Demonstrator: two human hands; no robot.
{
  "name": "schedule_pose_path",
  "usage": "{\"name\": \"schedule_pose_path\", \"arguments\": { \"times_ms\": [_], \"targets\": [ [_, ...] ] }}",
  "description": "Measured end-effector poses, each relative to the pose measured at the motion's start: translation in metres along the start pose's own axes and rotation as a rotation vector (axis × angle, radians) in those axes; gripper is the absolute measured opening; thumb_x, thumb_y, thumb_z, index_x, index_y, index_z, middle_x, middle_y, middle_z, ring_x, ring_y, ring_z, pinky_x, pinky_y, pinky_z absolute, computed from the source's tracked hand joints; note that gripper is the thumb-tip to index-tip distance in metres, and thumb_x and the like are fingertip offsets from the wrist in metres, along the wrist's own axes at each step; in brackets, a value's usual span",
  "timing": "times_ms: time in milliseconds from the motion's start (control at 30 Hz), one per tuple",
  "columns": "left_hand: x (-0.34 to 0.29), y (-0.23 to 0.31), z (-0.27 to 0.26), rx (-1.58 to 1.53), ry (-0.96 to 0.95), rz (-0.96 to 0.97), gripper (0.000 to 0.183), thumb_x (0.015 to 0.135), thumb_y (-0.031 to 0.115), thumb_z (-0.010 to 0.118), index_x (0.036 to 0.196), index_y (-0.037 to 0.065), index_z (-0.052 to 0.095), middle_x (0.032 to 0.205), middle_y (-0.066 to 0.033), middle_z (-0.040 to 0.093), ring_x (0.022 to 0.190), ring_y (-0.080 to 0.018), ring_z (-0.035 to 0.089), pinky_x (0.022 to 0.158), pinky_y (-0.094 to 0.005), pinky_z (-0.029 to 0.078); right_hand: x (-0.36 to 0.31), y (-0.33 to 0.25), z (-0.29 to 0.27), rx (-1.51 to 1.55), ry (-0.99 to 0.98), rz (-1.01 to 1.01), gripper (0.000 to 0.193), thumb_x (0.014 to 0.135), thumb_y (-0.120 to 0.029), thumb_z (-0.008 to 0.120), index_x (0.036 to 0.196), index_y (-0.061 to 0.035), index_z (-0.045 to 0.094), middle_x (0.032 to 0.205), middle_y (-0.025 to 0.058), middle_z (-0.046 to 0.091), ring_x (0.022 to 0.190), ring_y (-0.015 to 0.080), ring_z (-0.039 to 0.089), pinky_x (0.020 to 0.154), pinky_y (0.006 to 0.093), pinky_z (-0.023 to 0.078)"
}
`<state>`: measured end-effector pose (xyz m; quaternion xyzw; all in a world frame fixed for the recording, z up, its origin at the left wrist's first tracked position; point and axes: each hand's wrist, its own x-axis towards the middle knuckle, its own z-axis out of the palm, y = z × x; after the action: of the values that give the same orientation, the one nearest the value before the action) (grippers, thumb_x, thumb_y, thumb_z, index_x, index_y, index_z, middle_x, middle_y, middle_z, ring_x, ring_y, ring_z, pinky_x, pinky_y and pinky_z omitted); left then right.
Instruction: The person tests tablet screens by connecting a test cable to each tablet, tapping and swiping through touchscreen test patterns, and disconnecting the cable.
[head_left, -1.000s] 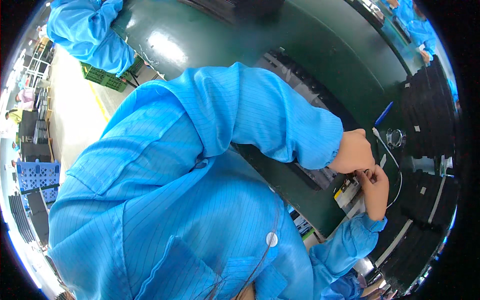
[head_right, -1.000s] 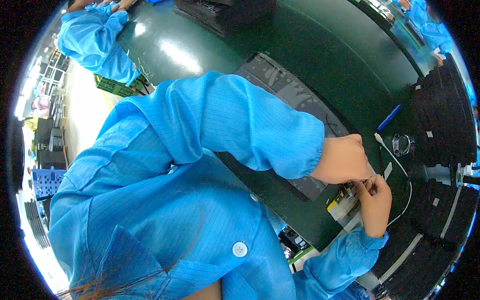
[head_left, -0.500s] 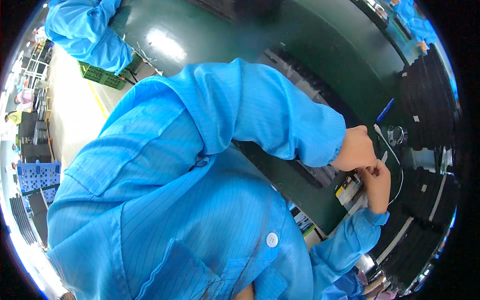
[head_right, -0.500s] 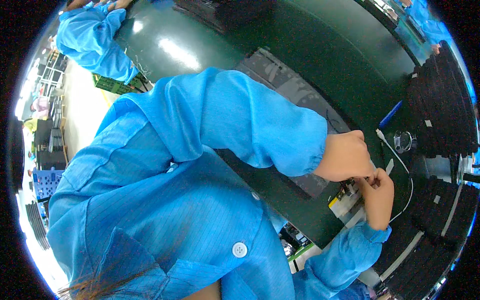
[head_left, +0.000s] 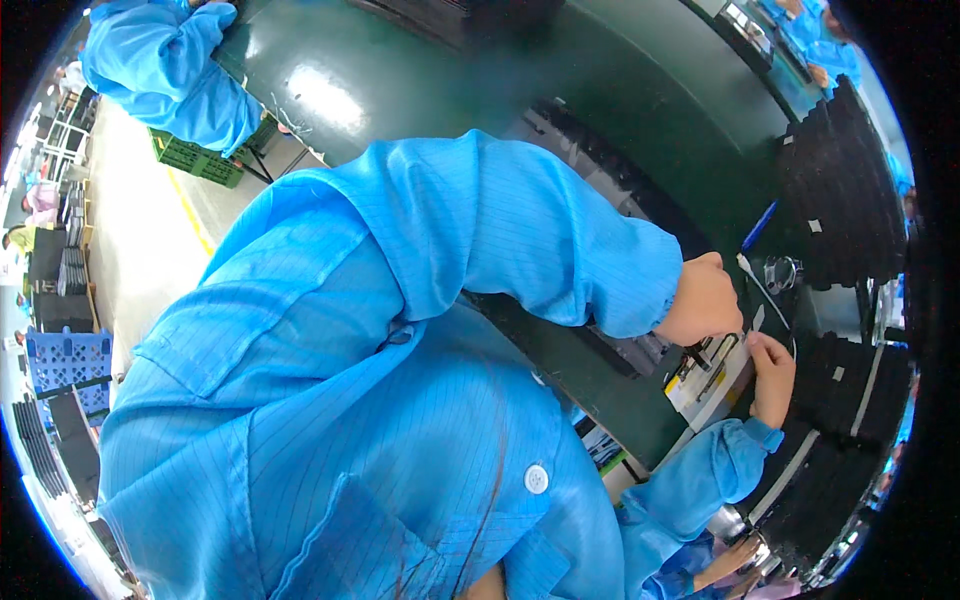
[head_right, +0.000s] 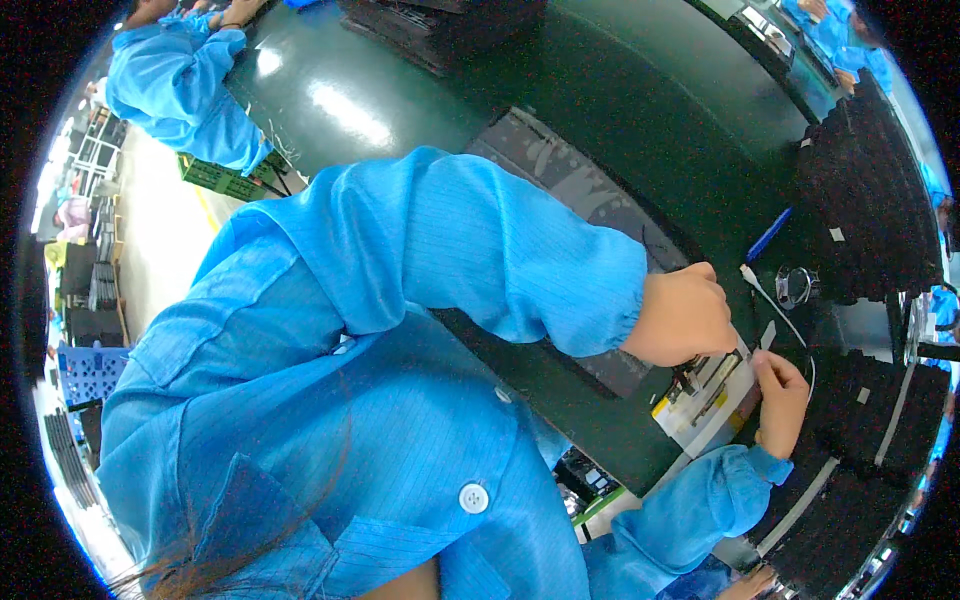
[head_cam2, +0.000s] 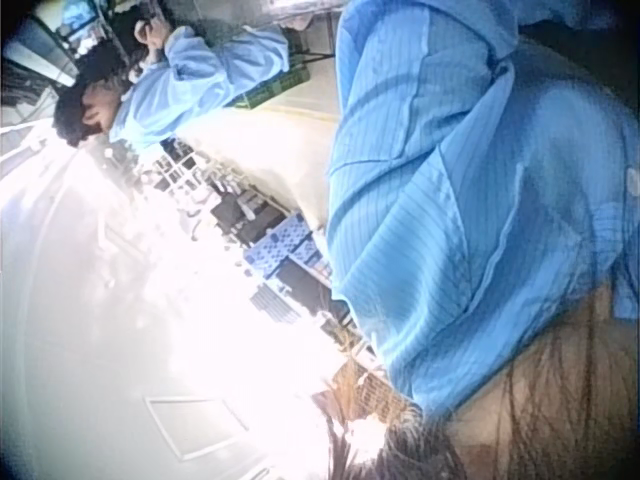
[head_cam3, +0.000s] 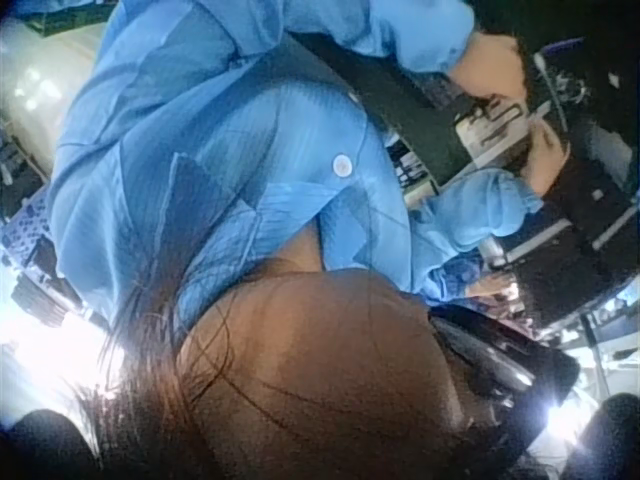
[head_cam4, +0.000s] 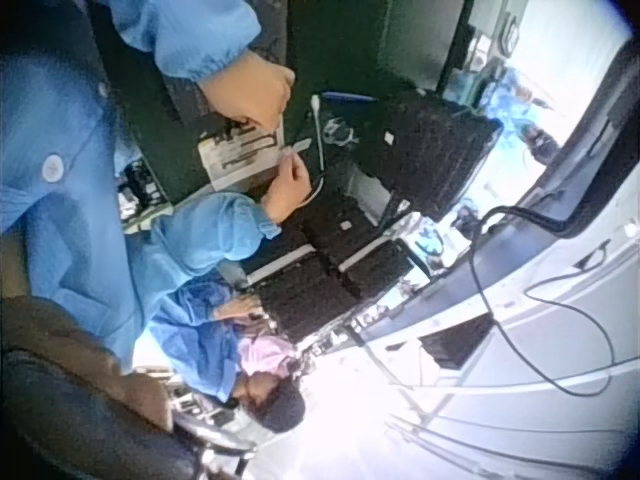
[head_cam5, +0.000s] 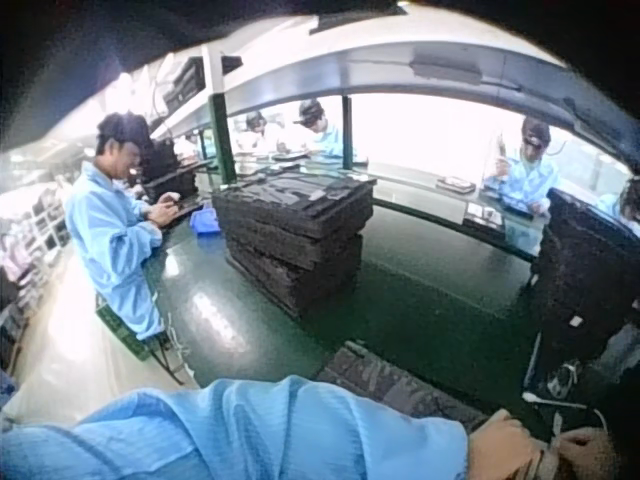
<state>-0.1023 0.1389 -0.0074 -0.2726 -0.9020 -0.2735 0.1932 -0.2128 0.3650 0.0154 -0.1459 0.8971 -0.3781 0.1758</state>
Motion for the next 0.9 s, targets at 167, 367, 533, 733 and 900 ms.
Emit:
{"name": "schedule_pose_path", "arguments": {
  "times_ms": [167, 367, 533, 733, 900],
  "targets": [
    [0.000, 0.002, -0.001, 0.062, 0.024, -0.024, 0.014, 0.069, 0.024, 0.064, 0.073, 0.011, 0.061, 0.073, -0.0046, 0.060, 0.082, -0.0236, 0.056, 0.073, -0.0377, 0.037, -0.003, -0.009, 0.006, -0.047, 0.010, -0.023, 0.023, 0.080, -0.016, 0.066, 0.094, 0.0025, 0.066, 0.085, 0.0056, 0.065, 0.074, 0.0112, 0.055, 0.067, 0.0230, 0.041],
    [-0.001, 0.005, -0.002, -0.018, 0.224, -0.027, 0.028, 0.076, 0.040, 0.063, 0.078, 0.011, 0.062, 0.085, -0.0060, 0.058, 0.087, -0.0240, 0.052, 0.075, -0.0380, 0.035, 0.002, -0.011, 0.003, -0.010, -0.067, 0.041, 0.022, 0.079, -0.015, 0.066, 0.092, 0.0032, 0.066, 0.080, 0.0049, 0.064, 0.070, 0.0105, 0.054, 0.064, 0.0229, 0.041],
    [0.002, 0.004, -0.007, -0.033, 0.354, -0.027, 0.028, 0.079, 0.039, 0.061, 0.077, 0.011, 0.062, 0.087, -0.0073, 0.056, 0.086, -0.0250, 0.051, 0.074, -0.0397, 0.036, 0.011, -0.010, -0.004, 0.031, -0.156, 0.069, 0.022, 0.078, -0.014, 0.066, 0.092, 0.0038, 0.066, 0.079, 0.0045, 0.064, 0.070, 0.0108, 0.054, 0.064, 0.0234, 0.041],
    [0.010, -0.011, -0.019, 0.003, 0.474, -0.062, 0.026, 0.081, 0.035, 0.059, 0.077, 0.010, 0.062, 0.086, -0.0077, 0.057, 0.086, -0.0266, 0.052, 0.072, -0.0414, 0.037, 0.015, -0.015, -0.008, -0.039, -0.211, 0.120, 0.022, 0.076, -0.011, 0.065, 0.092, 0.0053, 0.066, 0.078, 0.0039, 0.064, 0.071, 0.0120, 0.055, 0.068, 0.0244, 0.042],
    [0.016, -0.023, -0.038, 0.013, 0.490, -0.123, 0.027, 0.083, 0.035, 0.055, 0.077, 0.009, 0.063, 0.084, -0.0091, 0.058, 0.086, -0.0294, 0.054, 0.074, -0.0437, 0.038, 0.017, -0.018, -0.009, -0.081, -0.209, 0.187, 0.024, 0.076, -0.016, 0.066, 0.092, 0.0018, 0.067, 0.074, 0.0013, 0.062, 0.063, 0.0083, 0.051, 0.055, 0.0229, 0.035]
  ]
}}
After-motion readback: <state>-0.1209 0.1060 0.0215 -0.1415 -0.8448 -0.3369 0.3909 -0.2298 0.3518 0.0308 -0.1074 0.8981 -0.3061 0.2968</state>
